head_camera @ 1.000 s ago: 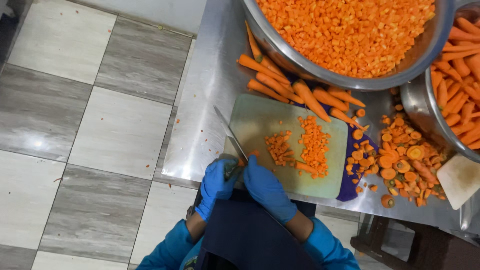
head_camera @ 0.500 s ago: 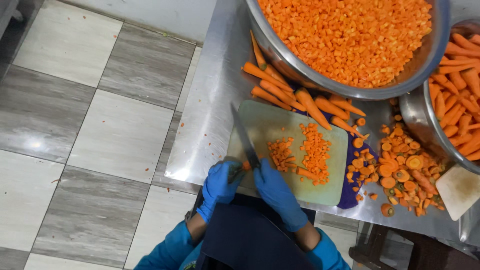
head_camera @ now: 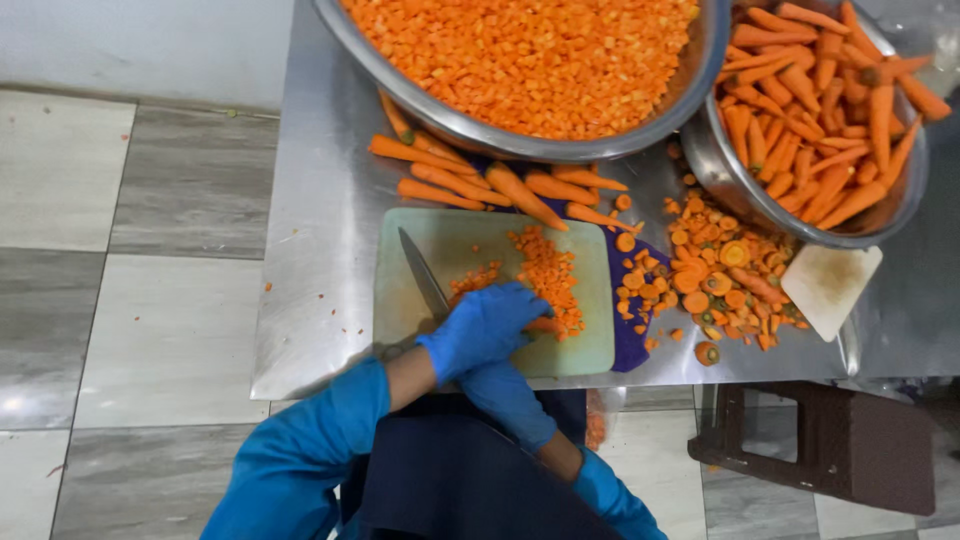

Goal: The person, wearing blue gloves, dices carrots on a cutting board with a knife at a stainless steel prep table. They take whole carrots from a bowl, trim and slice them into small pieces, and add the diced pieces to a large bowl already filled with diced carrots, with trimmings accumulating beside the board.

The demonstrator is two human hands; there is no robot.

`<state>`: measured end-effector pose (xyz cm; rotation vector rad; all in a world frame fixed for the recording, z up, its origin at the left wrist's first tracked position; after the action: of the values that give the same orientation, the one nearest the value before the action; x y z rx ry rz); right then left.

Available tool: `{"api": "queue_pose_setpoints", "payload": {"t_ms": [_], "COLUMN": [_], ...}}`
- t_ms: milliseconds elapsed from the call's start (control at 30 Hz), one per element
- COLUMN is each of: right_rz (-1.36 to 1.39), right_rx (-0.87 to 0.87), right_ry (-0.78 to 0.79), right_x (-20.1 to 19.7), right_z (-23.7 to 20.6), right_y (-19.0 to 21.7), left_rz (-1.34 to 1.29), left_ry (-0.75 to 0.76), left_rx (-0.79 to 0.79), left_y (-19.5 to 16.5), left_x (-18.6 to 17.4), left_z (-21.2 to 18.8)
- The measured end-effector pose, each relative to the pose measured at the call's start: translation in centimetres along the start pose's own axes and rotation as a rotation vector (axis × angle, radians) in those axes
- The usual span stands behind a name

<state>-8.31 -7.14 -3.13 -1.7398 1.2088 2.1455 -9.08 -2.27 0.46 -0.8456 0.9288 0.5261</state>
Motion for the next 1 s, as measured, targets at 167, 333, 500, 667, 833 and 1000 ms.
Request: {"api": "queue_pose_setpoints", "payload": {"t_ms": [167,333,500,667,833,1000], "right_rz": [0.366,0.13,0.211,0.167,0.015,0.008], "right_rx": [0.116,0.091,0.408,0.345,0.237,0.229], "right_ry": [0.016,0.143,0.061,0.019,-0.078,-0.049], "right_x": [-1.0,-1.2,-1.4,-0.8,-0.6,0.7], "right_z": [-1.0,-1.2,-1.1,-2.6,-5.3,-6.2], "right_y": [-0.5,-1.4,-5.7,-6.3,-5.5,-4.9], "left_rz": [0.297,-0.268,-0.385,-0.262,-0.156,-0.193], "left_ry": [0.296,-0.295,-0.623,-0.621,-0.582,-0.611], "left_rx": [0.014,-0.093,-0.542,-0.593,-0.578,-0.536], "left_y": [-0.2,-0.2,1.8,2.4,2.7,2.8], "left_x": [5.4,-2.9,-5.3,-1.6,0.1,0.5], "left_z": [4.2,-1.9,-11.5,-13.7,-14.1,-14.5]}}
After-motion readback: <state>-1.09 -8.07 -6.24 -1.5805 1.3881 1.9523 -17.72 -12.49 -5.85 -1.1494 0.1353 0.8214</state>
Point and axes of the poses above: each hand's wrist, its own z-axis towards the middle knuckle, its own x-axis out of the palm, y = z × x, the point moved 7 cm from there along z, towards the middle knuckle, and after that the axes turned 5 degrees about x, right-handed, at the moved point
